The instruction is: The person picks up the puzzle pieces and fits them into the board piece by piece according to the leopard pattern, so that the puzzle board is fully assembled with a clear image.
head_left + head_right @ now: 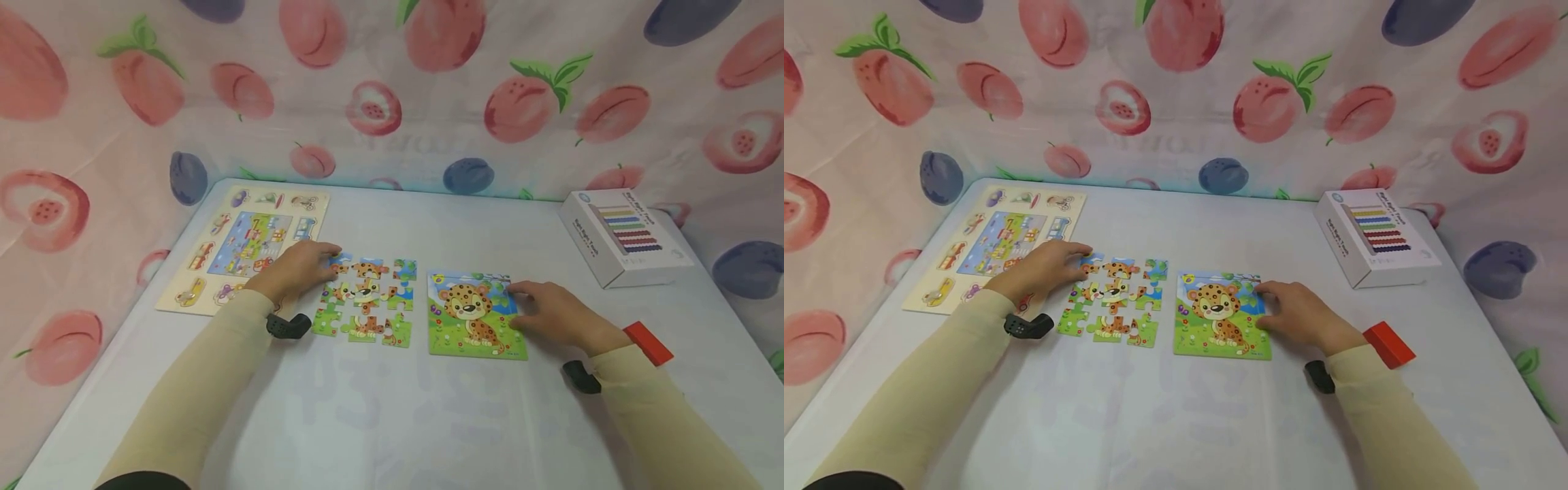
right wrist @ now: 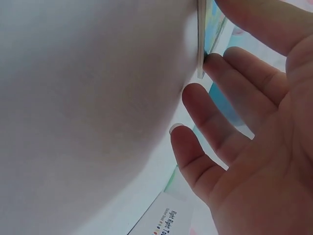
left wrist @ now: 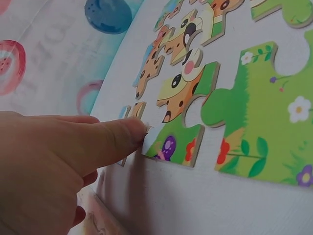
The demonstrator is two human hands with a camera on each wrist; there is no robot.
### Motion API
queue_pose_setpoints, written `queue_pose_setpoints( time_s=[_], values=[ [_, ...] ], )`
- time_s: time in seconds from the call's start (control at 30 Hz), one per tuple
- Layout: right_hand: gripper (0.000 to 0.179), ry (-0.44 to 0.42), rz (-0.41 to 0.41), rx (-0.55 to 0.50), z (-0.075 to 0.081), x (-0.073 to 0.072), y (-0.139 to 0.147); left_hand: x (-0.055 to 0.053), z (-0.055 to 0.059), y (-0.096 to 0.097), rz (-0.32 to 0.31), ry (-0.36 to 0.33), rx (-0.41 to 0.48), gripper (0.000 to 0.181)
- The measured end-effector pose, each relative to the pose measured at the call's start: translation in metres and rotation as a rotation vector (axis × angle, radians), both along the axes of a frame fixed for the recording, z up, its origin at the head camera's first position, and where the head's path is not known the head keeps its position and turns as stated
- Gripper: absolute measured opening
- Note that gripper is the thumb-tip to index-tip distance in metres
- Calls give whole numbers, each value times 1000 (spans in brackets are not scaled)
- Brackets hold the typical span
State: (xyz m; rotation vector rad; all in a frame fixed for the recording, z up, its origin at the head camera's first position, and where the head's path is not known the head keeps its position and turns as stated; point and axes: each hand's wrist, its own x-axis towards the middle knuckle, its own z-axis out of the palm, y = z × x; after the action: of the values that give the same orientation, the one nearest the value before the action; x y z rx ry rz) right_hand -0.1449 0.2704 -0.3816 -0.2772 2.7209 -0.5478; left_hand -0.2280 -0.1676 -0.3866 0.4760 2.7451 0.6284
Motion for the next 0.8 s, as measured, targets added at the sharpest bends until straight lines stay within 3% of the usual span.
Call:
queue_pose_setpoints(
  time_s=[0.5,0.67,0.8],
  values=[
    [66,-41,12,0,5,-2,-3,-5,5,-4,-15,-32,9,55],
    [65,-41,12,12,7,-2,-4,-8,8,0,-41,-8,-18,54],
    [65,-61,-9,11,6,-2,-3,-8,9,6,-27,-31,-43,54]
  ],
)
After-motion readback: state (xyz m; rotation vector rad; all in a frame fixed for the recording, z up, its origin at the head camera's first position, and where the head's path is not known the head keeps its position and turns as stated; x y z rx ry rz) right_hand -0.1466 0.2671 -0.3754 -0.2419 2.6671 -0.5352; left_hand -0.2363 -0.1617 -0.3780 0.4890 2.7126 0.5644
